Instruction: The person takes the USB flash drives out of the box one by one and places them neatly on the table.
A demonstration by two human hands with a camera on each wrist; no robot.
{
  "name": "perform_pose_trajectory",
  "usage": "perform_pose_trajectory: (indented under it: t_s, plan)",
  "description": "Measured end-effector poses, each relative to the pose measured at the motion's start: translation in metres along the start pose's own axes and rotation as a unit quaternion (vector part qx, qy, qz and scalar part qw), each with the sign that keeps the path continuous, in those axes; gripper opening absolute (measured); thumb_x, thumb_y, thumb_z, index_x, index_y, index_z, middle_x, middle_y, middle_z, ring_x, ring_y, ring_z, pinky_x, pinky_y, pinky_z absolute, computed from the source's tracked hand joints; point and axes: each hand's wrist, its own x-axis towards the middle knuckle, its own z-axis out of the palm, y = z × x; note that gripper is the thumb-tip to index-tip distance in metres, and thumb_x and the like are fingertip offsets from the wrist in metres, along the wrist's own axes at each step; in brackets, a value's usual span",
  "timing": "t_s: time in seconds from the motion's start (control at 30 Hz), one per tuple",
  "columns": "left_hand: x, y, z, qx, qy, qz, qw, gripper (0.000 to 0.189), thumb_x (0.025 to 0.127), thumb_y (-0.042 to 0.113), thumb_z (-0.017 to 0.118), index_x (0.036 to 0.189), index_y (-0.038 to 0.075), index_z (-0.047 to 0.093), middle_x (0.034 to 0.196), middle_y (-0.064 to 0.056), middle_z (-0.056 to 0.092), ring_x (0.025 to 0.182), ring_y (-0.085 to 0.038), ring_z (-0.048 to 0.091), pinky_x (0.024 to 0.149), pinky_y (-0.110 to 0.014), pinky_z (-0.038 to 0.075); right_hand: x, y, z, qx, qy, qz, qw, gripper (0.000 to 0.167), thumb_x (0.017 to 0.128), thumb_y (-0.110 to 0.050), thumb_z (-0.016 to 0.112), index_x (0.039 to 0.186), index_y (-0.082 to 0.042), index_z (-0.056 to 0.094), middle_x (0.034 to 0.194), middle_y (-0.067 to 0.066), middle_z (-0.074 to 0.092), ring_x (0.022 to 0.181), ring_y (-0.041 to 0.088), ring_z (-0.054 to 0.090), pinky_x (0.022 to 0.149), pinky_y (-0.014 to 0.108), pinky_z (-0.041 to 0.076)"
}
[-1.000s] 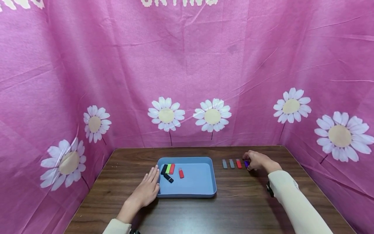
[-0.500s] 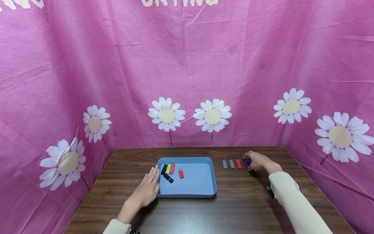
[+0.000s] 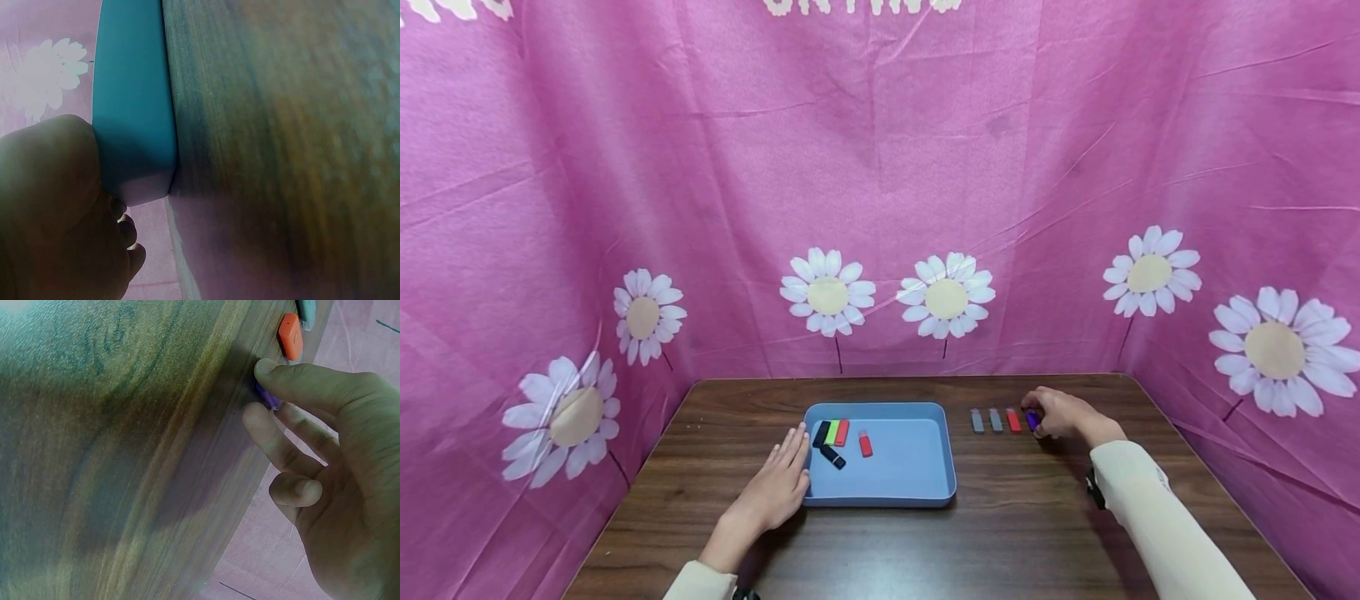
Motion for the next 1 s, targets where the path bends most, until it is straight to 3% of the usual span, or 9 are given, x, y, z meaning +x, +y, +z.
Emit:
perform_pose_trajectory:
  t_s: [0.3,0.53,0.73,1.0]
  plan:
    - [0.001,-0.003,0.004,-0.007,0.019,0.017,0.9996,0.061,0.11,0.019,0.045,0.163,-0.008,0.031,0.176,-0.023,0.021,0.163,-0.044,0.023,0.13,-0.064,0.026,0.0,0.001,0.0,-0.002,0.007,-0.004,1.0,0.046,0.079,-0.002,0.085,0.123,-0.002,0.071,0.119,0.017,0.066,0.09,0.024,0.064,0.063,0.031,0.057]
    - [-0.001,0.001,0.0,0.002,0.0,0.0,1.0,0.06,0.113,0.021,0.045,0.165,-0.006,0.03,0.178,-0.02,0.018,0.165,-0.039,0.02,0.133,-0.058,0.024,0.001,0.004,0.002,-0.041,0.043,-0.043,0.9973,0.019,0.089,-0.012,0.08,0.107,-0.009,0.075,0.103,0.007,0.067,0.088,0.019,0.06,0.079,0.041,0.055]
    - [0.0,-0.001,0.002,-0.001,0.006,0.004,1.0,0.061,0.112,0.02,0.046,0.164,-0.006,0.031,0.177,-0.021,0.02,0.164,-0.042,0.021,0.131,-0.061,0.025,0.005,0.002,0.002,-0.054,0.061,-0.039,0.9959,0.003,0.095,-0.017,0.074,0.095,-0.016,0.071,0.092,-0.001,0.069,0.082,0.016,0.059,0.076,0.043,0.054]
    - [0.0,0.0,0.0,0.006,-0.003,-0.002,1.0,0.061,0.113,0.021,0.045,0.165,-0.006,0.03,0.178,-0.02,0.018,0.165,-0.039,0.019,0.133,-0.058,0.024,0.008,-0.011,-0.004,-0.07,0.072,-0.04,0.9942,0.006,0.098,-0.017,0.07,0.093,-0.02,0.069,0.083,-0.005,0.065,0.074,0.014,0.054,0.069,0.038,0.049]
